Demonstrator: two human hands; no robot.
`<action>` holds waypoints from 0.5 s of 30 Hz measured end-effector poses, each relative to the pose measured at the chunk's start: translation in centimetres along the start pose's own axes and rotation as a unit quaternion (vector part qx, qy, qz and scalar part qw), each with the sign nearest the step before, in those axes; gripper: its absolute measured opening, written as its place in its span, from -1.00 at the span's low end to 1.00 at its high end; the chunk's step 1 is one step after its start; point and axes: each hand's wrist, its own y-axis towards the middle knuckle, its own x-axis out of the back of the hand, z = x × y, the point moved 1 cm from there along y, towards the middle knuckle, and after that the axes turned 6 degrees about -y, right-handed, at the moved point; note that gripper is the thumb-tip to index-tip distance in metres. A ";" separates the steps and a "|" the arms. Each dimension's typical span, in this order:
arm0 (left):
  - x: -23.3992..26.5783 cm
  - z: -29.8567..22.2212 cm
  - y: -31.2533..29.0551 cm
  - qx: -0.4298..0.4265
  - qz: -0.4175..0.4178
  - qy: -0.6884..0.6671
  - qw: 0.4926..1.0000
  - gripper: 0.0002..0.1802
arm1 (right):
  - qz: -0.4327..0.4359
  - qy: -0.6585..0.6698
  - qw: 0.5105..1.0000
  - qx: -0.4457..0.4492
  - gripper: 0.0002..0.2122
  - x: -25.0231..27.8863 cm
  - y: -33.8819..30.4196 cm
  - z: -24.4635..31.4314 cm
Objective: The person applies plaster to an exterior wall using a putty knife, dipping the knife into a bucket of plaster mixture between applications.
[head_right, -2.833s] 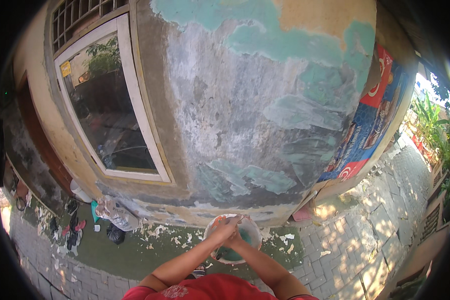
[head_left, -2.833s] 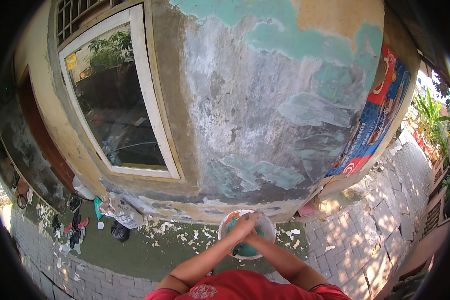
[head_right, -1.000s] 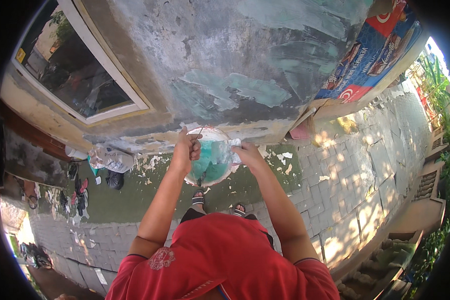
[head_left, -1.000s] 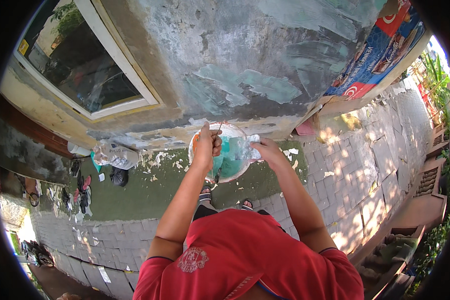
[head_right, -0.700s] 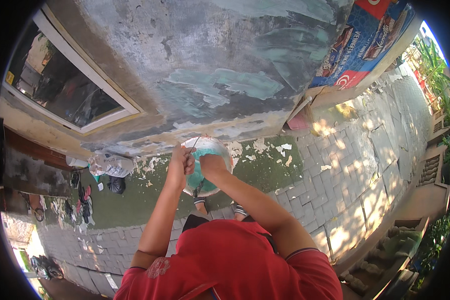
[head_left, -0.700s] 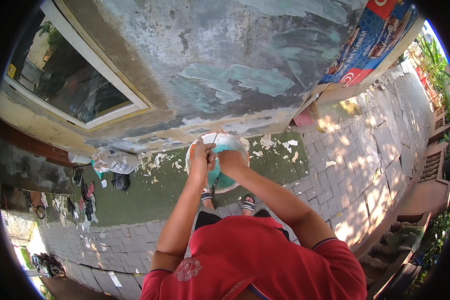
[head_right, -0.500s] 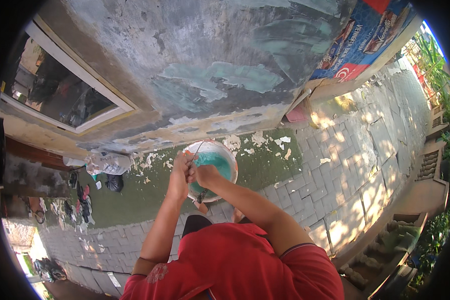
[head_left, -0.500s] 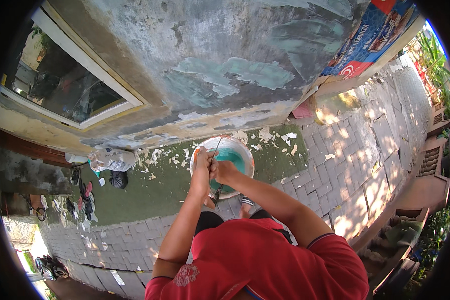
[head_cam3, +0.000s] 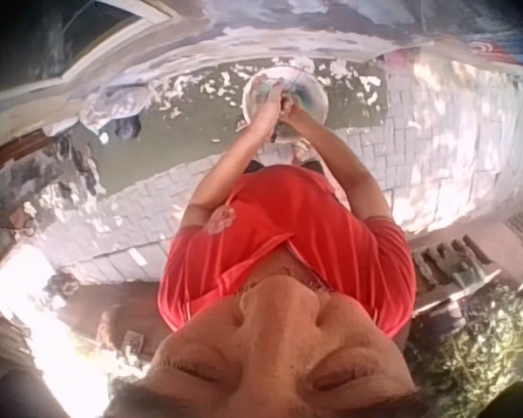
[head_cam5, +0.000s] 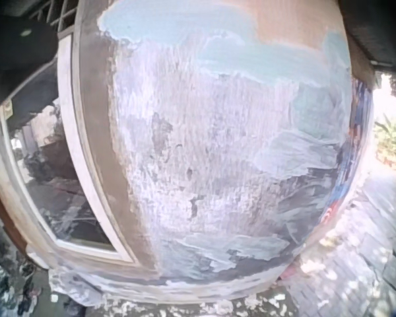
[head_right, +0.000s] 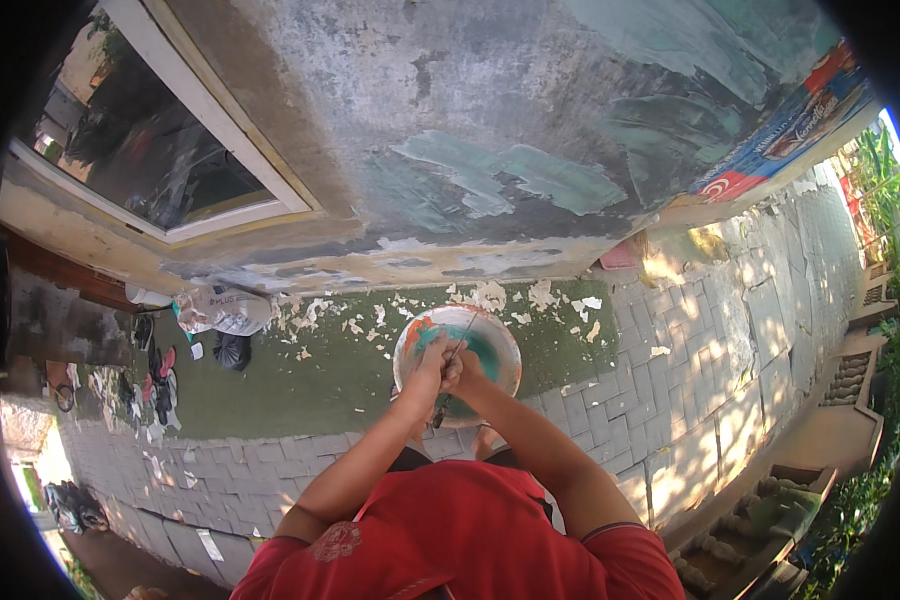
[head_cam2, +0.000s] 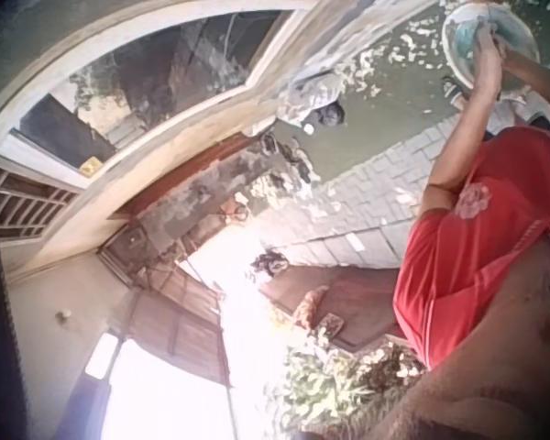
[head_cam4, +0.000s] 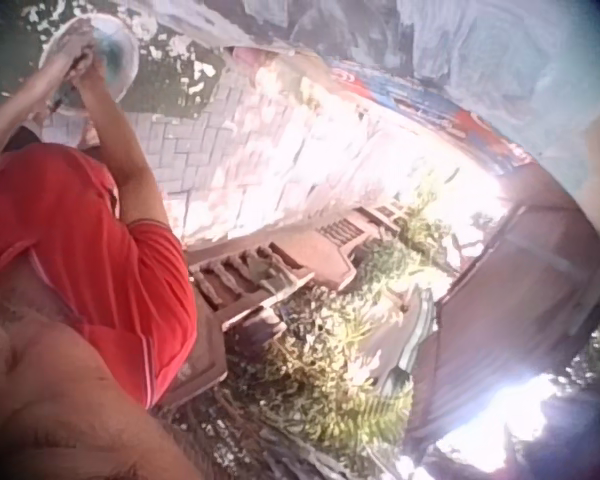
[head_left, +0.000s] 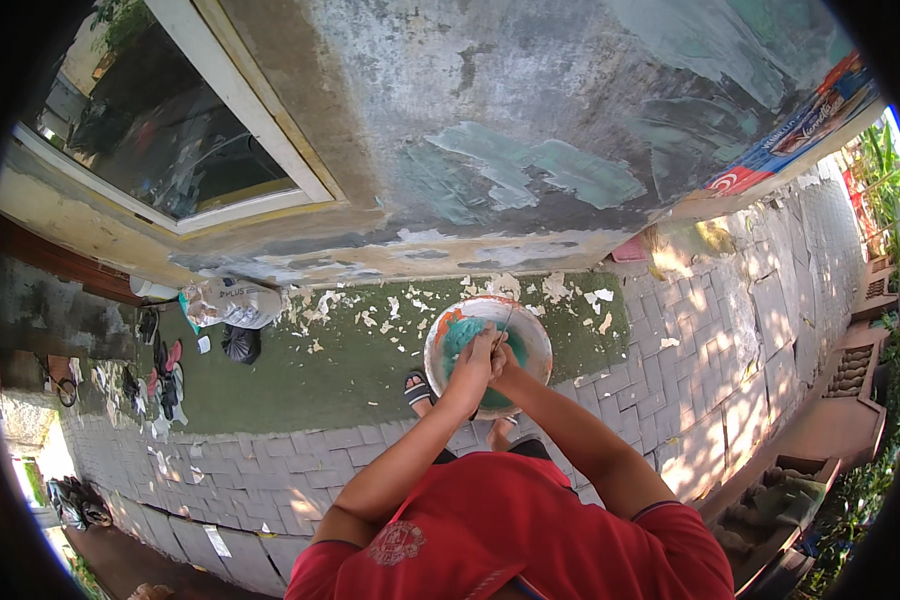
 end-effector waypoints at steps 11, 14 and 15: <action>6.5 -5.1 -0.1 -0.049 -0.020 0.018 0.998 -0.38 | -0.041 -0.022 0.999 0.019 -0.84 2.0 4.5 6.3; 9.1 -5.8 0.1 -0.050 -0.033 -0.013 0.998 -0.43 | -0.053 0.073 0.996 0.003 -0.82 4.8 4.7 9.8; 9.9 -6.1 0.2 -0.050 -0.038 -0.010 0.998 -0.40 | -0.068 0.147 0.987 0.002 -0.81 5.2 4.9 10.7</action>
